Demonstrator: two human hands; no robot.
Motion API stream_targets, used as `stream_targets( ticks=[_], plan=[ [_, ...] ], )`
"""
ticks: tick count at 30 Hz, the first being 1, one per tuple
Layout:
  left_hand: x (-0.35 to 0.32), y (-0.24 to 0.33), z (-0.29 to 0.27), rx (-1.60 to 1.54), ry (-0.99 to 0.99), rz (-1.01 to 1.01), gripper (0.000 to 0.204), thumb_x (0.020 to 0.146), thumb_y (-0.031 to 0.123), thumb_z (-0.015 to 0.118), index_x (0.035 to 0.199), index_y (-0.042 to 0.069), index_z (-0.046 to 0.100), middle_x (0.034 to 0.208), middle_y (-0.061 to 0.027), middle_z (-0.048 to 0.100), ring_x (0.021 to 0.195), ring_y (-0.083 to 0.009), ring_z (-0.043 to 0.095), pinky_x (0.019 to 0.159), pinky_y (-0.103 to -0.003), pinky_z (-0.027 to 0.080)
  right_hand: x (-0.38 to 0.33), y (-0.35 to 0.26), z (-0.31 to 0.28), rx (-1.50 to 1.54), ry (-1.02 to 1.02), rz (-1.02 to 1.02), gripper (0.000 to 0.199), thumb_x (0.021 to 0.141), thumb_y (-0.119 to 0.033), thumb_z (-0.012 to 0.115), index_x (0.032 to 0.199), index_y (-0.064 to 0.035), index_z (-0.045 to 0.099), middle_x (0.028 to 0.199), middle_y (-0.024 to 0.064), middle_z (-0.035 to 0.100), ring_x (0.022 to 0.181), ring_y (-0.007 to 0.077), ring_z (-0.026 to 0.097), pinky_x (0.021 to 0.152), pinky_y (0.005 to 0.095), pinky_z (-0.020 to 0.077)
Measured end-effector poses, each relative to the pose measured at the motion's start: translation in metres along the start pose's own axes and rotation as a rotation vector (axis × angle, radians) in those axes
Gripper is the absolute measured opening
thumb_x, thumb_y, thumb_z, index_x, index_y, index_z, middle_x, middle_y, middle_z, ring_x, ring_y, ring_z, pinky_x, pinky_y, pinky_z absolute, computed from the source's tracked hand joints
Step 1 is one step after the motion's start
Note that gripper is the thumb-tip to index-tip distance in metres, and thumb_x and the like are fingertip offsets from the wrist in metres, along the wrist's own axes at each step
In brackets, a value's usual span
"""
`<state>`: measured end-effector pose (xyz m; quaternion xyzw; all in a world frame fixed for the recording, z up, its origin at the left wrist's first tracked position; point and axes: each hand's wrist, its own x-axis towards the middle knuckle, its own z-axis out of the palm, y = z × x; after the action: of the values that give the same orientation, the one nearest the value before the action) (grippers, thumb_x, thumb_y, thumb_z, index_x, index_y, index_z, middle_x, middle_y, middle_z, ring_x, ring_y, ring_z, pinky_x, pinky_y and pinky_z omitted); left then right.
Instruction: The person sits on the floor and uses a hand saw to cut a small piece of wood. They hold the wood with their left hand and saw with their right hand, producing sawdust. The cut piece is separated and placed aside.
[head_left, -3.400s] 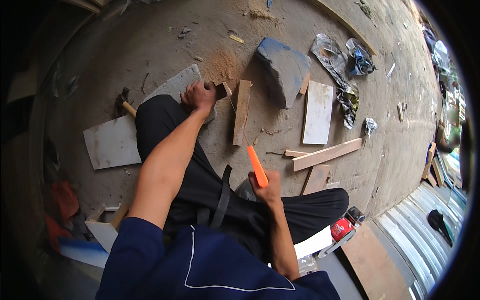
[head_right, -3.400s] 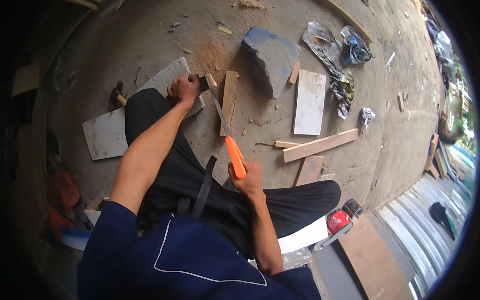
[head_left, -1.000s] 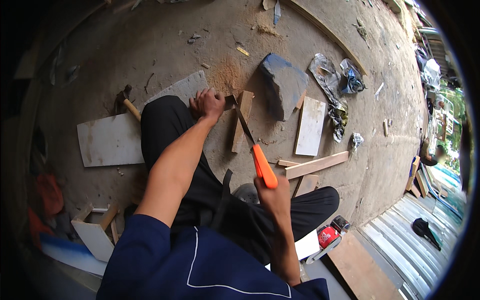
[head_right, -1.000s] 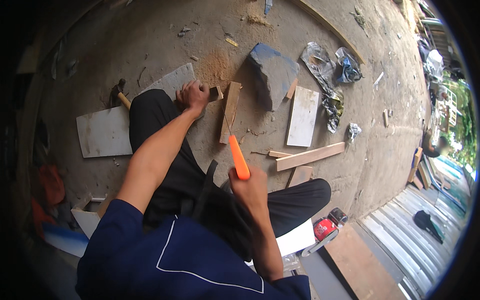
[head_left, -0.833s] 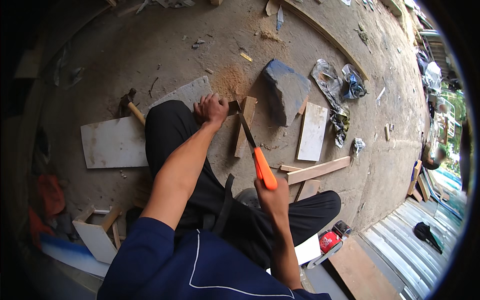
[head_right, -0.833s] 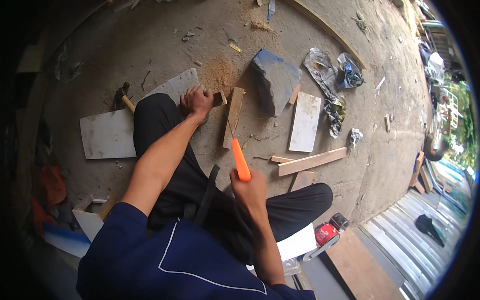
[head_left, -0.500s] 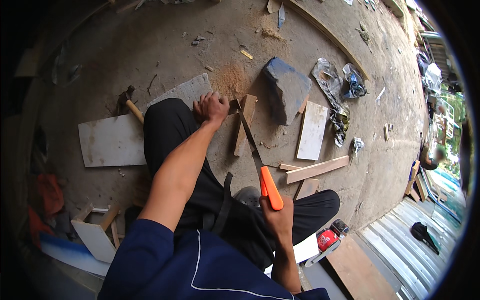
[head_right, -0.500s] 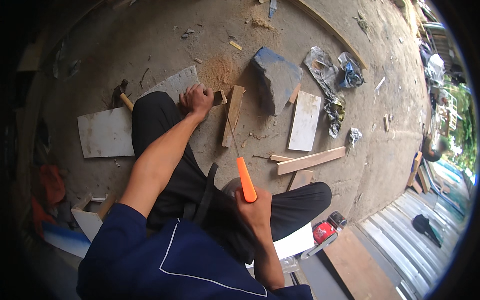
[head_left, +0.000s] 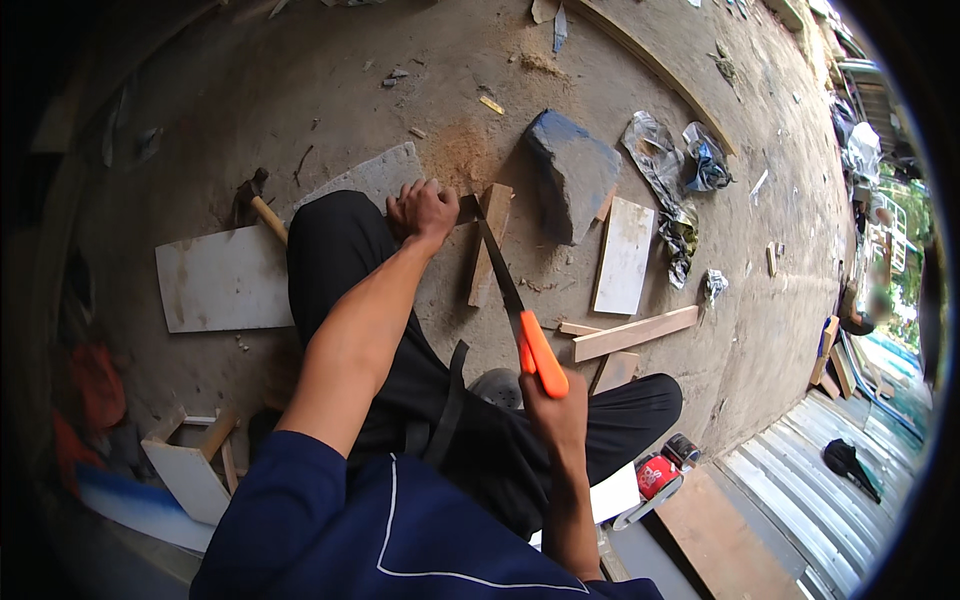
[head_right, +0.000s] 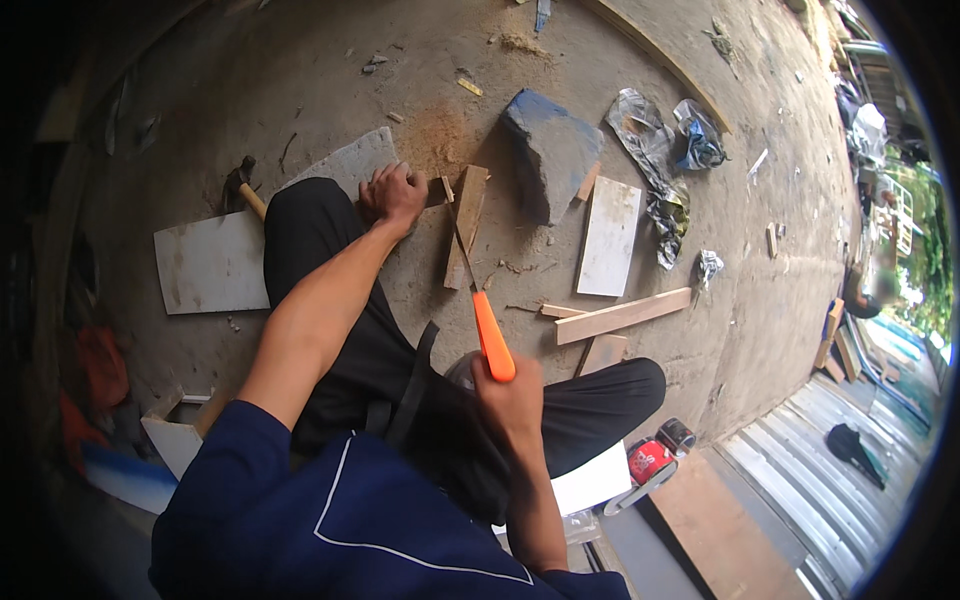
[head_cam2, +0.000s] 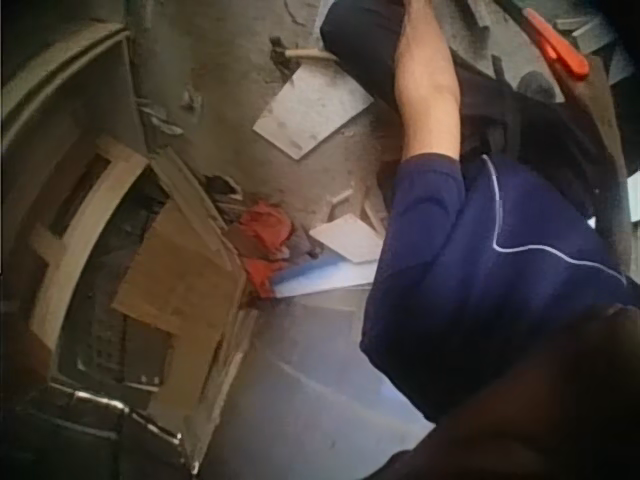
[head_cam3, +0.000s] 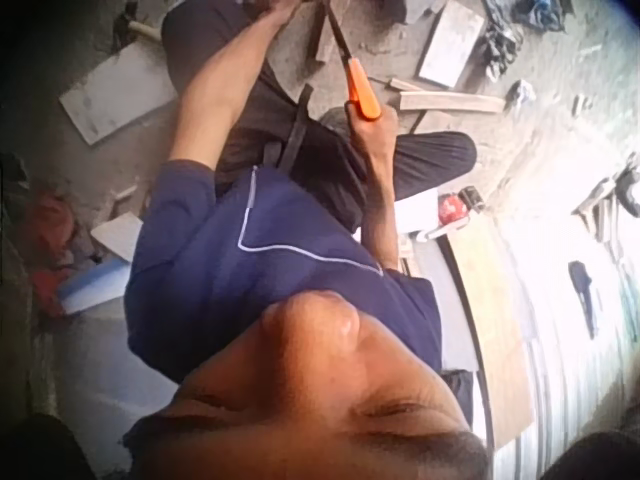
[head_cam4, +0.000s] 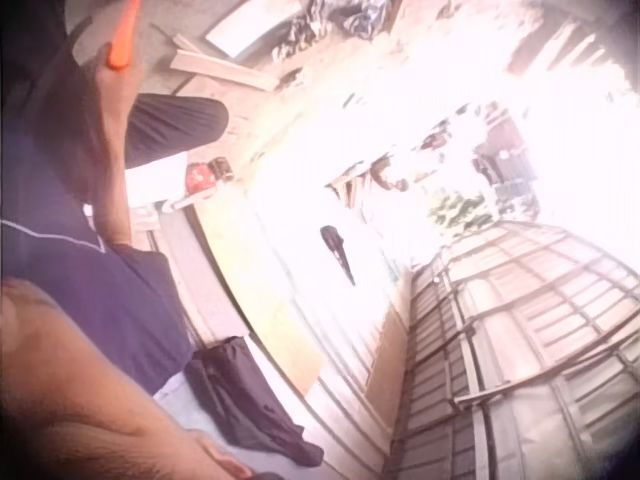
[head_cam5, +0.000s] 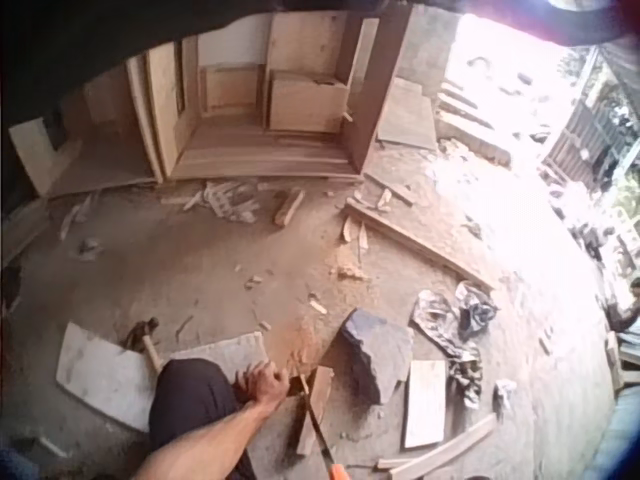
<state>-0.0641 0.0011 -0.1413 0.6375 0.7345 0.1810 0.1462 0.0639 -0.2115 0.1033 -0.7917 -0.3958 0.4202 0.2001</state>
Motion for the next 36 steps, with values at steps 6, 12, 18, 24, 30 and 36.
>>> stream_targets(
  ticks=[6,12,18,24,30,36],
  plan=[
    [-0.028,0.079,0.023,0.032,-0.021,-0.035,0.019,0.075,0.027,0.053,0.072,0.011,0.062,0.088,-0.0049,0.064,0.093,-0.0263,0.055,0.085,-0.047,0.032,0.054,0.023,-0.057,-0.035,-0.008,-0.007,0.027,0.075,-0.02,0.064,0.074,0.0057,0.059,0.061,0.0249,0.054,0.059,0.0407,0.057,0.056,0.0404,0.0443],
    [-0.062,0.15,0.046,0.046,-0.054,-0.065,0.024,0.078,0.029,0.048,0.072,0.01,0.062,0.089,-0.0068,0.064,0.097,-0.0274,0.056,0.087,-0.049,0.032,0.014,0.071,-0.158,-0.019,-0.032,-0.03,0.029,0.075,-0.025,0.065,0.077,0.0031,0.063,0.069,0.0247,0.059,0.068,0.0434,0.059,0.062,0.0451,0.0477],
    [-0.079,0.205,0.076,0.036,-0.037,0.0,0.025,0.078,0.031,0.047,0.069,0.011,0.059,0.082,-0.0087,0.061,0.088,-0.029,0.055,0.08,-0.045,0.03,0.105,0.091,-0.173,0.011,0.032,-0.135,0.027,0.076,-0.022,0.063,0.076,0.0045,0.061,0.067,0.0263,0.057,0.066,0.044,0.057,0.059,0.0426,0.0454],
    [-0.062,0.185,0.09,0.051,-0.042,0.012,0.023,0.078,0.029,0.049,0.07,0.01,0.06,0.085,-0.0077,0.062,0.091,-0.0288,0.056,0.081,-0.046,0.031,0.047,0.091,-0.191,0.085,0.001,-0.136,0.022,0.077,-0.016,0.063,0.072,0.005,0.058,0.057,0.0206,0.053,0.054,0.0291,0.058,0.056,0.0372,0.045],
    [-0.036,0.148,0.074,0.028,-0.066,0.049,0.021,0.077,0.027,0.05,0.071,0.01,0.06,0.086,-0.0069,0.062,0.092,-0.027,0.055,0.082,-0.045,0.031,0.108,0.073,-0.095,-0.007,0.042,-0.054,0.021,0.074,-0.017,0.065,0.076,0.0039,0.062,0.069,0.0257,0.058,0.067,0.0433,0.058,0.059,0.0414,0.0464],
    [-0.006,0.086,0.053,0.043,-0.039,-0.022,0.02,0.076,0.027,0.051,0.071,0.011,0.06,0.086,-0.006,0.062,0.091,-0.0266,0.055,0.084,-0.046,0.03,0.074,0.031,-0.073,-0.021,-0.058,-0.01,0.021,0.075,-0.017,0.065,0.079,0.0034,0.061,0.067,0.0241,0.058,0.066,0.0423,0.059,0.058,0.0412,0.0461]
  ],
)
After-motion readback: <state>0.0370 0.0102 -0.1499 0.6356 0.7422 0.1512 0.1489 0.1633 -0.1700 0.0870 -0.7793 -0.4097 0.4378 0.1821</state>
